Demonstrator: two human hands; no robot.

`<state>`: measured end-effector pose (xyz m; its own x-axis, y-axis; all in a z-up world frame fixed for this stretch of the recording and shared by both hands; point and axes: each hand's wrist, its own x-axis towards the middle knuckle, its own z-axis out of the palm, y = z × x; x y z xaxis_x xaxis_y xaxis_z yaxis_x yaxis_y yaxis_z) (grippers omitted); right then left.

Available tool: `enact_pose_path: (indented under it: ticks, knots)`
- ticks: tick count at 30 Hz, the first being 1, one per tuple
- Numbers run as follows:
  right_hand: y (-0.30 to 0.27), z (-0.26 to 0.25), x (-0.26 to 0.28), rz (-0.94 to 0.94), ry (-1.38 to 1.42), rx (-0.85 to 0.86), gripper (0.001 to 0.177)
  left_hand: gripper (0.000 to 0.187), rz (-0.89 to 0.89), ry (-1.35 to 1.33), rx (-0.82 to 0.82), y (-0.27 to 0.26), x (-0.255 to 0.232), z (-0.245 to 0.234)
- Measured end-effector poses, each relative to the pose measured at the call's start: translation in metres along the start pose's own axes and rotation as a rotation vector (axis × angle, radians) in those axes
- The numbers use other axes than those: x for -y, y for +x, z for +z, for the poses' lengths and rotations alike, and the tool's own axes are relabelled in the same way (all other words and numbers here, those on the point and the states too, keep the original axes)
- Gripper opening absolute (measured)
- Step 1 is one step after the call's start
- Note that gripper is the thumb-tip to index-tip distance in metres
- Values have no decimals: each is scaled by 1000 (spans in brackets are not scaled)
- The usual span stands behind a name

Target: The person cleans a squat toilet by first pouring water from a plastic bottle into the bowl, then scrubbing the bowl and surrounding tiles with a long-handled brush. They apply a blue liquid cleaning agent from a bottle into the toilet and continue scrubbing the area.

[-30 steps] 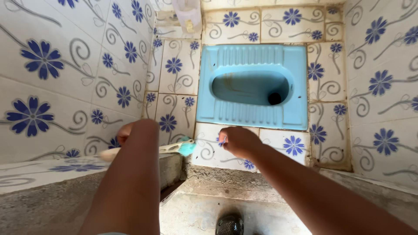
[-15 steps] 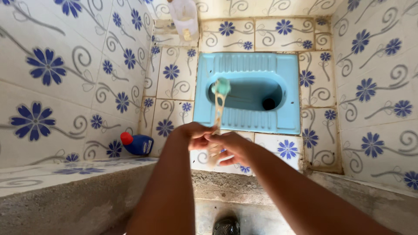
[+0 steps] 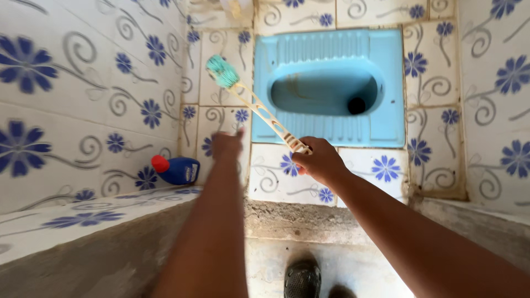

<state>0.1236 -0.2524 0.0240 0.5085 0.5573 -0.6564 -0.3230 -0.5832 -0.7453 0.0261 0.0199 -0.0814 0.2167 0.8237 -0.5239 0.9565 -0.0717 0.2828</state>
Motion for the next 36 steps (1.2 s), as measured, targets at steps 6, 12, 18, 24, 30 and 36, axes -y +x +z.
enact_pose_path:
  ticks: [6, 12, 18, 24, 30, 36]
  knots:
    - [-5, 3, -10, -35, 4, -38, 45, 68, 43, 965, -236, 11, 24, -96]
    - [-2, 7, -17, -3, -23, -45, 46, 93, -197, 1325, 5, 22, 26, -140]
    - [-4, 8, -22, -57, -21, -61, 53, 49, -102, 1481, 211, 31, 40, -131]
    - [-9, 2, -28, 16, -41, -70, 51, 32, -197, 1390, 188, 38, 50, -111]
    - [-19, -1, -38, 24, -30, -96, 52, 35, -183, 1348, 199, 23, 50, -88]
    - [-33, -8, -42, 105, -66, -142, 55, 37, -85, 1187, 219, -2, 25, -68]
